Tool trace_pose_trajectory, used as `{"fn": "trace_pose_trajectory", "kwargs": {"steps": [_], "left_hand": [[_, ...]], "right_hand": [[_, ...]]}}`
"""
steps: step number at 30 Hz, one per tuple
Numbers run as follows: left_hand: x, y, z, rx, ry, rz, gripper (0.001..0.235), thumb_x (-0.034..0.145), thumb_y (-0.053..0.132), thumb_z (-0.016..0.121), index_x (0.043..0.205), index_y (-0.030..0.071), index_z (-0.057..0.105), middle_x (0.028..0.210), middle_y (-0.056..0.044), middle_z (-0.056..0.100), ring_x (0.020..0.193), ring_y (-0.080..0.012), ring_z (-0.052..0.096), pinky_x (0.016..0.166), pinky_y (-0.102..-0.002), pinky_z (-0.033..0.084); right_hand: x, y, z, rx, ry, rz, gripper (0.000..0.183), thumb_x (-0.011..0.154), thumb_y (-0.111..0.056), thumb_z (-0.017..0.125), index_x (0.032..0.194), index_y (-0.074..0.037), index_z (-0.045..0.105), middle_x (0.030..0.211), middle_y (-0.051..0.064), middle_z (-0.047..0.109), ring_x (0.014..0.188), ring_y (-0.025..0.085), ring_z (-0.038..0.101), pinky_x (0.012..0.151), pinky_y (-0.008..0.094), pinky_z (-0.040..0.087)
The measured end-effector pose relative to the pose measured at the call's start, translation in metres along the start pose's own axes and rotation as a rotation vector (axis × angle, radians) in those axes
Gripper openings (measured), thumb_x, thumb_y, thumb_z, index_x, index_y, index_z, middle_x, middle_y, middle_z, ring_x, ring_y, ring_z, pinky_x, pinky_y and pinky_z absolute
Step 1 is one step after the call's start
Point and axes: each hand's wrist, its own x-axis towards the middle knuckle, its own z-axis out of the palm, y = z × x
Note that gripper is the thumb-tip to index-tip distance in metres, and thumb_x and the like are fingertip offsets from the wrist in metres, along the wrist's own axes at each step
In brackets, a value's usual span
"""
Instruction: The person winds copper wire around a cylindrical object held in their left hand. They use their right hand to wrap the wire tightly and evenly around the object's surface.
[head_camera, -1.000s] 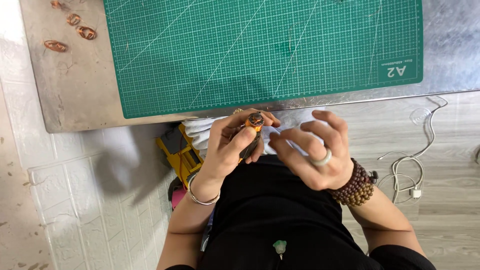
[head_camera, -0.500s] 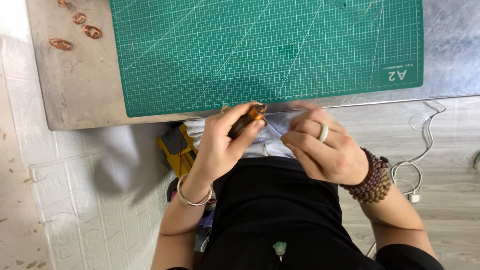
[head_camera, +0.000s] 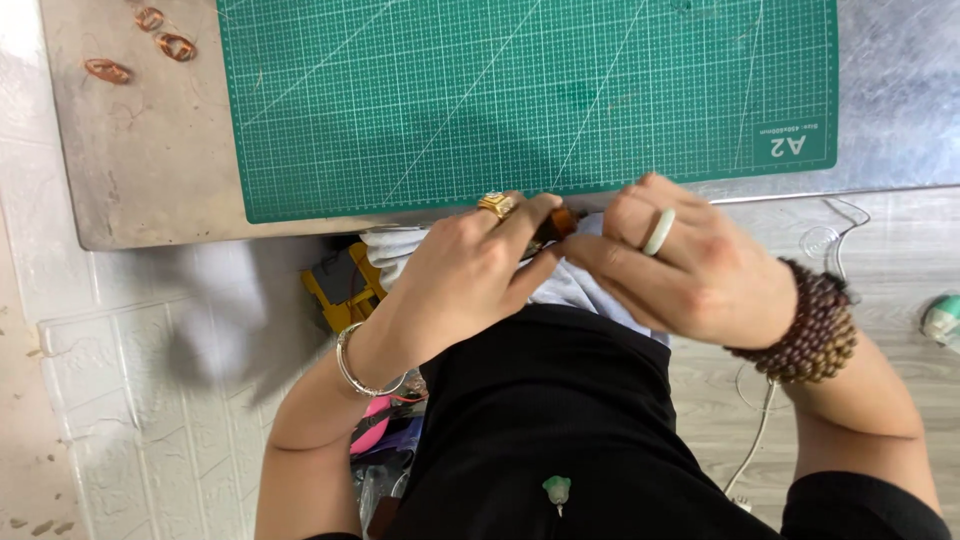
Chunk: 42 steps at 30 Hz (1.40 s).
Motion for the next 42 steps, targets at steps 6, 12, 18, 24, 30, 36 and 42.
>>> {"fn": "trace_pose_trajectory", "kwargs": {"steps": [6, 12, 18, 24, 30, 36, 42], "left_hand": [[0.002, 0.015, -0.013, -0.007, 0.057, 0.067, 0.033, 0.093, 0.027, 0.054, 0.106, -0.003, 0.058, 0.062, -0.013, 0.055, 0.045, -0.0245, 0.051, 0.036, -0.036, 0.040], [0.002, 0.023, -0.022, -0.018, 0.108, 0.082, 0.027, 0.090, 0.025, 0.060, 0.094, -0.001, 0.057, 0.059, -0.017, 0.052, 0.045, -0.0334, 0.051, 0.037, -0.045, 0.039], [0.001, 0.024, -0.024, -0.093, 0.103, 0.137, 0.022, 0.087, 0.018, 0.060, 0.095, -0.002, 0.057, 0.070, -0.013, 0.055, 0.050, -0.0281, 0.051, 0.043, -0.040, 0.042], [0.003, 0.005, -0.020, -0.381, 0.005, 0.074, 0.028, 0.089, 0.016, 0.056, 0.113, 0.002, 0.053, 0.100, -0.008, 0.067, 0.063, -0.0224, 0.061, 0.062, -0.032, 0.048], [-0.002, -0.004, -0.013, -0.711, 0.183, -0.023, 0.031, 0.092, 0.027, 0.049, 0.105, 0.000, 0.060, 0.065, 0.003, 0.052, 0.047, -0.0060, 0.041, 0.042, -0.019, 0.030], [0.006, -0.020, 0.012, -1.010, 0.409, 0.026, 0.027, 0.088, 0.011, 0.056, 0.103, -0.011, 0.058, 0.062, -0.014, 0.061, 0.044, -0.0142, 0.052, 0.044, -0.026, 0.047], [0.004, -0.031, 0.019, -1.073, 0.487, -0.012, 0.030, 0.094, 0.018, 0.051, 0.101, -0.011, 0.056, 0.069, -0.015, 0.059, 0.045, -0.0120, 0.050, 0.041, -0.024, 0.044]], "right_hand": [[0.010, 0.004, -0.011, 0.000, -0.017, -0.035, 0.018, 0.094, 0.001, 0.047, 0.102, 0.012, 0.059, 0.077, 0.011, 0.038, 0.060, 0.025, 0.038, 0.058, 0.036, 0.036], [0.014, 0.004, -0.012, 0.018, 0.009, 0.048, 0.015, 0.093, 0.000, 0.058, 0.099, 0.013, 0.061, 0.074, 0.012, 0.041, 0.064, 0.026, 0.044, 0.061, 0.035, 0.043], [0.003, 0.004, -0.008, 0.072, 0.032, 0.143, 0.012, 0.092, -0.004, 0.058, 0.098, 0.005, 0.062, 0.074, 0.009, 0.039, 0.062, 0.022, 0.041, 0.057, 0.031, 0.038], [-0.003, -0.016, -0.017, 0.065, 0.017, 0.114, 0.013, 0.091, -0.007, 0.053, 0.093, 0.002, 0.063, 0.073, 0.005, 0.045, 0.060, 0.016, 0.041, 0.067, 0.030, 0.037], [-0.028, -0.009, -0.001, 0.200, 0.227, 0.232, 0.007, 0.082, 0.003, 0.064, 0.087, 0.008, 0.063, 0.068, 0.008, 0.049, 0.057, 0.017, 0.044, 0.050, 0.025, 0.036], [-0.036, 0.014, 0.022, 0.419, 0.493, 0.446, 0.005, 0.082, 0.002, 0.064, 0.077, 0.004, 0.065, 0.059, 0.008, 0.047, 0.051, 0.022, 0.047, 0.053, 0.033, 0.042], [-0.041, 0.019, 0.039, 0.621, 0.542, 0.559, 0.022, 0.078, 0.013, 0.063, 0.100, 0.011, 0.062, 0.084, 0.020, 0.060, 0.068, 0.025, 0.065, 0.067, 0.037, 0.053]]}}
